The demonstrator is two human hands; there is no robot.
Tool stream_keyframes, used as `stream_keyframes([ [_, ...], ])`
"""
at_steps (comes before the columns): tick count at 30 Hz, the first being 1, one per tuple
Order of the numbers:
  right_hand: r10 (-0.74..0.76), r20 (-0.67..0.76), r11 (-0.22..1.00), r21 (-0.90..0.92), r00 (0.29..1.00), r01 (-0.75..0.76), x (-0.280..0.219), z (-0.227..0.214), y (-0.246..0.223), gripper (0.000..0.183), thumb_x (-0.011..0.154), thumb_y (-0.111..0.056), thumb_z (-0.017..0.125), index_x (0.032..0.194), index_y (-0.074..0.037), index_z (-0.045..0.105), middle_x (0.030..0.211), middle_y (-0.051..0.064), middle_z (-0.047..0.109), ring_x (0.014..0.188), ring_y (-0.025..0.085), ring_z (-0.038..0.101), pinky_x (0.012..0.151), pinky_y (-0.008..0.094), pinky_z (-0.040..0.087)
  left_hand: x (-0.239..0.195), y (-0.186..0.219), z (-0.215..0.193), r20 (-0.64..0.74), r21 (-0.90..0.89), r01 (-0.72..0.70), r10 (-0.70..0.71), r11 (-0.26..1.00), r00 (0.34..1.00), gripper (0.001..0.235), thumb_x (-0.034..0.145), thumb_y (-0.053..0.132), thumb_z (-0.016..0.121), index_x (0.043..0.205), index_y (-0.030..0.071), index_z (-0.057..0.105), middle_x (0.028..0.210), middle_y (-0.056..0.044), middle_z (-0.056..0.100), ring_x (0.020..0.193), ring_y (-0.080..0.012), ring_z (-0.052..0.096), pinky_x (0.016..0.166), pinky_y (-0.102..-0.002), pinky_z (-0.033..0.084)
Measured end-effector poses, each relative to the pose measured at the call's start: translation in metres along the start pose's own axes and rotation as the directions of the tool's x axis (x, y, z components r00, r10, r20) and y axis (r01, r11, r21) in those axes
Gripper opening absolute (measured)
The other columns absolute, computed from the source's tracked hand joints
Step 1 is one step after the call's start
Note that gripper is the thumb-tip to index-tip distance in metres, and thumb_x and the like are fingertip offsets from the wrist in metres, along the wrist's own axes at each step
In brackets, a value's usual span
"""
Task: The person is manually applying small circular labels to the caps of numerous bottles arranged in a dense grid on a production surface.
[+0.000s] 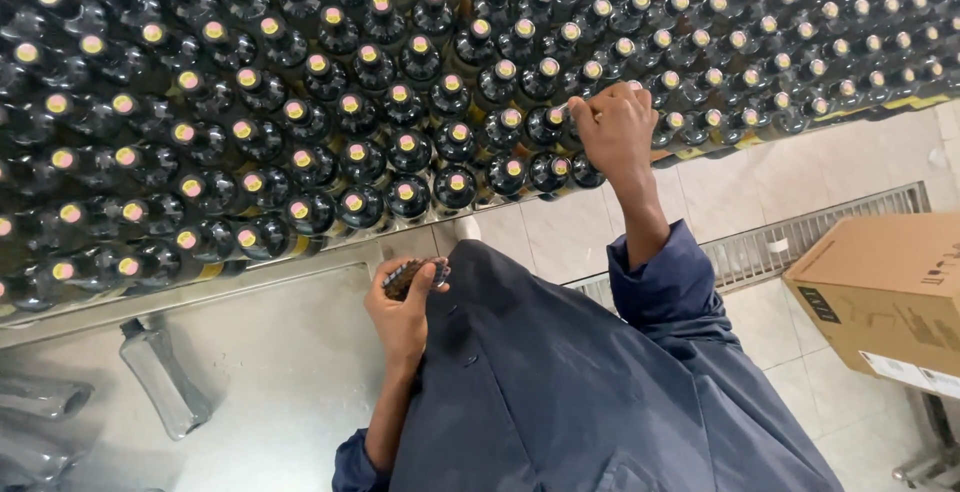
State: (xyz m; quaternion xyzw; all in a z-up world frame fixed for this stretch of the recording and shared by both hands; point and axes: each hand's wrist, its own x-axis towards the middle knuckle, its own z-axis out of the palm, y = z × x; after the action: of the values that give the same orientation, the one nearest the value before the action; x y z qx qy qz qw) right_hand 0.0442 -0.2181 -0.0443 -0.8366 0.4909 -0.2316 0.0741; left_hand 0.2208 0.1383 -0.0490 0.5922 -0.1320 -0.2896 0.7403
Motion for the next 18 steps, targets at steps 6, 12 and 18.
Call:
stream_keyframes([
  [6, 0.018, 0.043, 1.0, 0.005, 0.999, -0.018, 0.004, 0.002, 0.011, 0.039, 0.111, -0.055, 0.074, 0.086, -0.027, 0.084, 0.095, 0.0, 0.063, 0.11, 0.033, 0.06, 0.087, 0.048, 0.043, 0.002, 0.0, 0.003, -0.024, 0.023, 0.076, -0.075, 0.997, 0.997, 0.021, 0.094, 0.007, 0.087, 0.102, -0.007, 0.073, 0.087, -0.029, 0.08, 0.068, -0.0347, 0.082, 0.059, -0.044, 0.07],
  [12, 0.014, 0.124, 0.992, 0.123, 0.992, -0.029, 0.013, 0.008, 0.012, 0.05, 0.119, -0.043, 0.068, 0.073, -0.025, 0.075, 0.075, 0.0, 0.057, 0.096, 0.043, 0.06, 0.083, 0.058, 0.046, 0.002, -0.004, 0.0, 0.001, 0.033, 0.064, -0.064, 0.997, 0.998, 0.02, 0.097, 0.009, 0.085, 0.101, -0.006, 0.072, 0.089, -0.028, 0.08, 0.072, -0.033, 0.082, 0.06, -0.042, 0.071],
  [18, -0.031, 0.14, 0.999, -0.029, 0.99, 0.036, -0.001, -0.012, -0.039, 0.04, 0.113, -0.054, 0.073, 0.109, -0.016, 0.085, 0.102, 0.004, 0.065, 0.117, 0.038, 0.059, 0.093, 0.057, 0.048, 0.004, -0.001, 0.003, -0.026, -0.007, 0.063, -0.063, 0.998, 0.998, 0.02, 0.095, 0.009, 0.087, 0.1, -0.006, 0.074, 0.087, -0.027, 0.08, 0.068, -0.0325, 0.081, 0.057, -0.044, 0.071],
])
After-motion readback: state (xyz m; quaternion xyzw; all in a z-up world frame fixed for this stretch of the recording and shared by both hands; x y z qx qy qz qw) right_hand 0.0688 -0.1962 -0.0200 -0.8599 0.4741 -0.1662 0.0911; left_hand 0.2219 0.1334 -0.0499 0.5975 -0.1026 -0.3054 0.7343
